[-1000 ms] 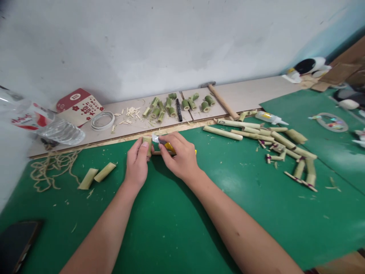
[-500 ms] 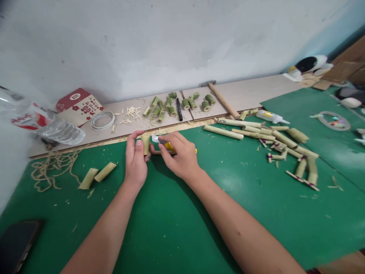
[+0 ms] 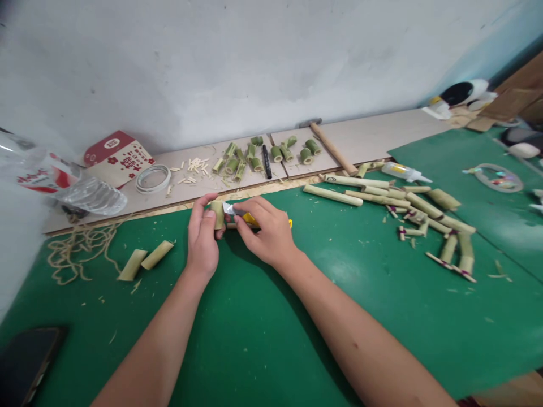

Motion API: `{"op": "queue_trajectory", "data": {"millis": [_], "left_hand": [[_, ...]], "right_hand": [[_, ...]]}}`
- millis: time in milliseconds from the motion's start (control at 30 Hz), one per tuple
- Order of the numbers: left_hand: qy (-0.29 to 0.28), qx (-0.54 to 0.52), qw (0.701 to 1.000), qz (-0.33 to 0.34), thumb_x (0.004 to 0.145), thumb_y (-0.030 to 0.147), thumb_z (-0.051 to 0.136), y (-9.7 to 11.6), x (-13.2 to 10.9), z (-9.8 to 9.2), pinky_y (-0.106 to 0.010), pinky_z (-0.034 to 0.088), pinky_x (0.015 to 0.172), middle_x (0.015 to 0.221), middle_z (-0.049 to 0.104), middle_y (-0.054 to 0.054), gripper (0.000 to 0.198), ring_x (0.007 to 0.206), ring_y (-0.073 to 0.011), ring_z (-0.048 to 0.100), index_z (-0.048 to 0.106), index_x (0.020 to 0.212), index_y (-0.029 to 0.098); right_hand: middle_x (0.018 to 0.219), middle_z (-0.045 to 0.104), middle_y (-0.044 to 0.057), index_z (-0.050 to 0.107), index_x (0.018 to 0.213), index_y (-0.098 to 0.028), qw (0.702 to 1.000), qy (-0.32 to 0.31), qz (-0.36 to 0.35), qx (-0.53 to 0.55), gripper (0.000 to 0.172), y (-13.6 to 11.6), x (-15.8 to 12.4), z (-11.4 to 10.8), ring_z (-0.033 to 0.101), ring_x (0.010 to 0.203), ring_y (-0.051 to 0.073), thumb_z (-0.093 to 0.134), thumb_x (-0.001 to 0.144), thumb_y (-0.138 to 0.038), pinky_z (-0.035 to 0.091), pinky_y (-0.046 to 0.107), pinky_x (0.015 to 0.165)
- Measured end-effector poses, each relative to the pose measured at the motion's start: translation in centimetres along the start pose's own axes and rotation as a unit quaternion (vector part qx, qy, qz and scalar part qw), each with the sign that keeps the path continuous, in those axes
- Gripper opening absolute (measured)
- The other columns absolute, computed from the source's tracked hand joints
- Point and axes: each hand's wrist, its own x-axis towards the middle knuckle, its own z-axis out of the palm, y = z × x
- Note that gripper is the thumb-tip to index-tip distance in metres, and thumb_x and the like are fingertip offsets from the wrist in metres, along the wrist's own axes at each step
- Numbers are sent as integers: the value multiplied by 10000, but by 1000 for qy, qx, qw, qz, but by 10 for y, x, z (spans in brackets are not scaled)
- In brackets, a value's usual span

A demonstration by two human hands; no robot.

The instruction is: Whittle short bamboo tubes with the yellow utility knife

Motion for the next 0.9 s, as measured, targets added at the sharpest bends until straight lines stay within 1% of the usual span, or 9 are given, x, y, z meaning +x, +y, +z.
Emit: {"op": "queue_trajectory", "data": {"millis": [100, 233, 367, 500, 667, 767, 900], "left_hand": [[-3, -28, 1000, 4, 1069, 360, 495, 1, 1, 1, -274, 511, 656, 945, 714, -46, 328, 700, -157, 588, 592, 1351, 225], [-3, -47, 999, 13, 1040, 318, 531, -1, 2, 1, -254, 475, 625, 897, 691, -25, 309, 662, -143, 537, 613, 1319, 215], [0, -39, 999, 25, 1045, 301, 575, -6, 3, 0, -247, 488, 681, 896, 633, 2, 302, 669, -127, 495, 623, 1333, 226], [-8, -42, 999, 33, 1061, 352, 617, -9, 4, 0, -254, 521, 736, 919, 613, 2, 318, 715, -130, 540, 605, 1358, 239], [-9, -34, 999, 39, 1063, 442, 649, -10, 4, 1, -245, 541, 730, 1079, 694, -48, 378, 814, -147, 627, 588, 1380, 246], [-6, -15, 999, 46, 1068, 453, 651, -10, 4, 1, -243, 552, 755, 1144, 706, -68, 394, 923, -170, 673, 588, 1397, 244], [-6, 10, 999, 49, 1082, 452, 627, -10, 4, -1, -257, 568, 775, 1157, 708, -72, 376, 950, -184, 693, 604, 1397, 246]], "right_hand": [[1008, 825, 48, 751, 1121, -261, 1000, 5, -9, 1, 158, 0, 0, 0, 783, 920, 203, 677, 1008, -180, 629, 326, 812], [1005, 823, 48, 761, 1124, -261, 1000, 1, 2, -6, 153, 0, 0, 0, 781, 915, 208, 672, 1011, -208, 633, 332, 812], [1006, 823, 49, 764, 1126, -265, 1000, 3, -2, -3, 155, 0, 0, 1, 781, 913, 209, 671, 1014, -211, 636, 332, 816], [1016, 823, 49, 757, 1128, -267, 1000, 3, -3, 1, 154, 0, 0, 1, 781, 913, 207, 673, 1016, -204, 634, 333, 805], [1017, 821, 47, 757, 1135, -262, 1000, 7, -10, 5, 166, 0, 0, 1, 782, 915, 203, 675, 1011, -188, 630, 325, 806], [1018, 822, 50, 755, 1130, -255, 1000, 9, -11, 3, 163, 0, 1, 1, 781, 909, 199, 679, 1007, -181, 628, 320, 800], [1021, 826, 49, 756, 1116, -260, 1000, 4, 0, 0, 151, 0, 1, 1, 785, 912, 203, 675, 1008, -192, 630, 330, 802]]}}
